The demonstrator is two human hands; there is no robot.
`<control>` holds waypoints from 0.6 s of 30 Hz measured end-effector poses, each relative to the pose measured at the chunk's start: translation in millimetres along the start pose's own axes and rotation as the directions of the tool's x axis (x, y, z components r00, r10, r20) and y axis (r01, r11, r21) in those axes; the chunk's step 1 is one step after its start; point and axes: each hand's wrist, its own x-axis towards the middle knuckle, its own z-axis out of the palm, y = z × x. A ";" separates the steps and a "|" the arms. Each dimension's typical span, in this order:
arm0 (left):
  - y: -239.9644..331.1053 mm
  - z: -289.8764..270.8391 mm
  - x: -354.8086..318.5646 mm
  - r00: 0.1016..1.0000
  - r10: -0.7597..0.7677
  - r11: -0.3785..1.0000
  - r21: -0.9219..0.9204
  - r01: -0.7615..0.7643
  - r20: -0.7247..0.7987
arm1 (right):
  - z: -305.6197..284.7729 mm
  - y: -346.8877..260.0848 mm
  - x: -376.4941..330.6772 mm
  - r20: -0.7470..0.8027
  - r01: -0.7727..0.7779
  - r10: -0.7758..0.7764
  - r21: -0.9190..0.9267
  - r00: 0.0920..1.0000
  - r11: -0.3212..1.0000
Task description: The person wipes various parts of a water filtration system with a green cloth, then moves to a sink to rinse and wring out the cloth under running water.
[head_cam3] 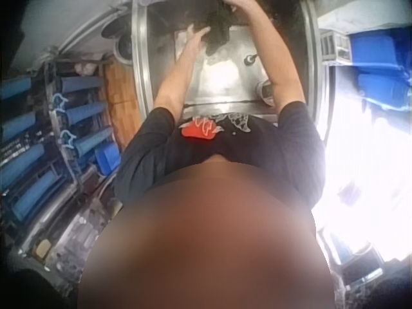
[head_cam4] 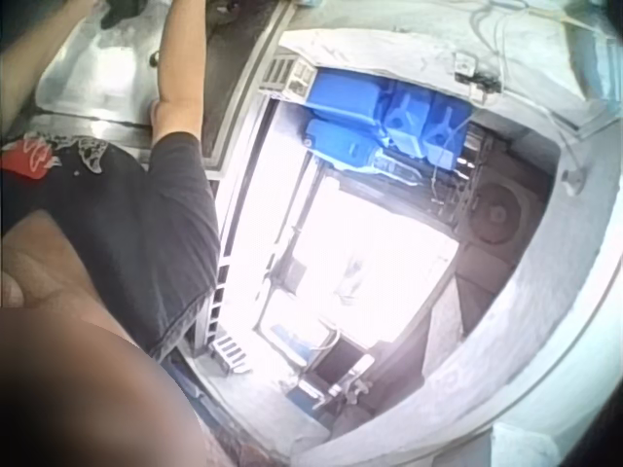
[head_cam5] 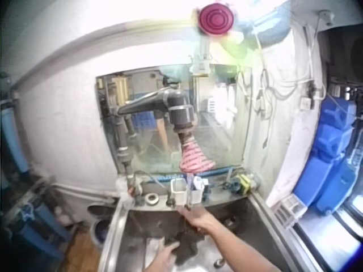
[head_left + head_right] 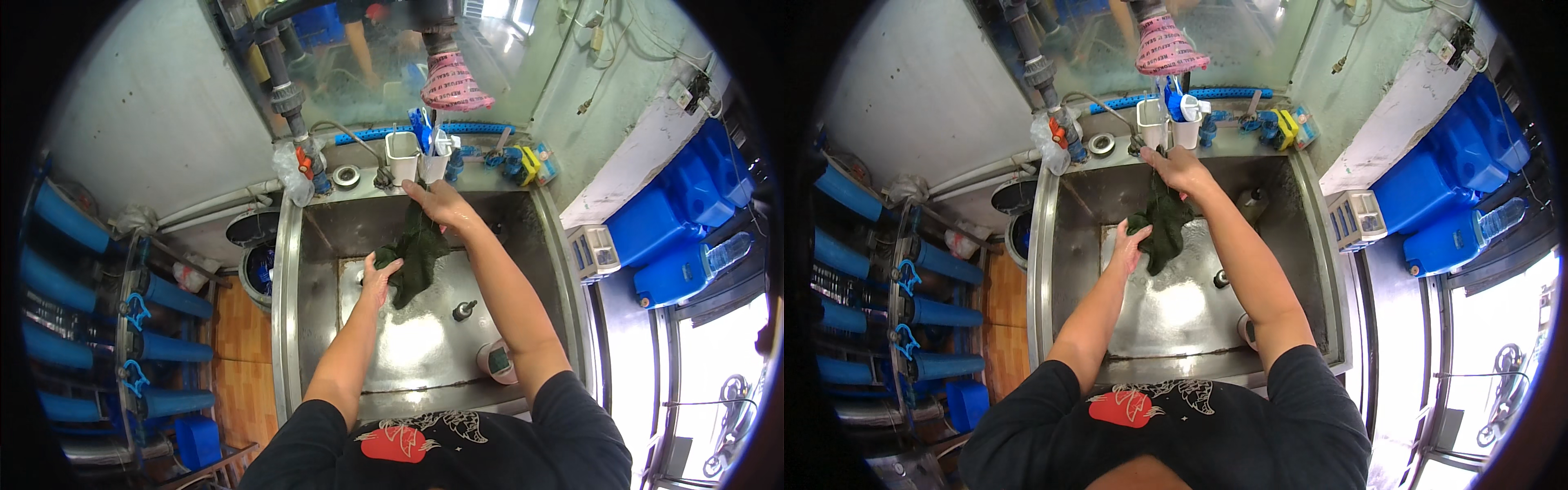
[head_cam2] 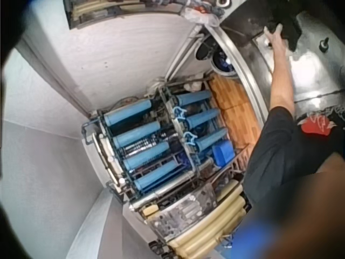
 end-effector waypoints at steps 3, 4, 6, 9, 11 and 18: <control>-4.7 -4.9 4.1 0.977 -0.173 0.980 -0.121 0.158 -0.125 | -7.5 9.9 -4.6 -0.029 0.090 -0.087 0.513 0.996 0.853; -1.8 -2.3 4.2 0.945 -0.289 0.948 -0.179 0.262 -0.151 | -7.2 18.0 -1.7 -0.024 0.142 -0.175 0.699 0.984 0.701; 2.4 20.0 2.4 0.940 -0.339 0.848 -0.417 0.326 0.043 | -0.8 35.1 11.9 0.034 0.039 -0.098 0.751 0.995 0.659; 19.2 59.8 8.4 0.927 -0.371 0.801 -0.489 0.345 0.047 | 26.0 61.4 19.3 0.095 -0.075 0.014 0.675 0.995 0.734; 26.6 74.0 18.4 0.963 -0.252 0.879 -0.391 0.271 0.100 | 64.4 64.8 11.6 -0.209 0.106 -0.057 0.231 0.976 0.967; 6.6 77.1 30.9 0.904 -0.018 0.736 -0.606 0.301 0.427 | 115.9 72.6 -10.9 -0.593 0.340 -0.319 -0.079 0.740 0.937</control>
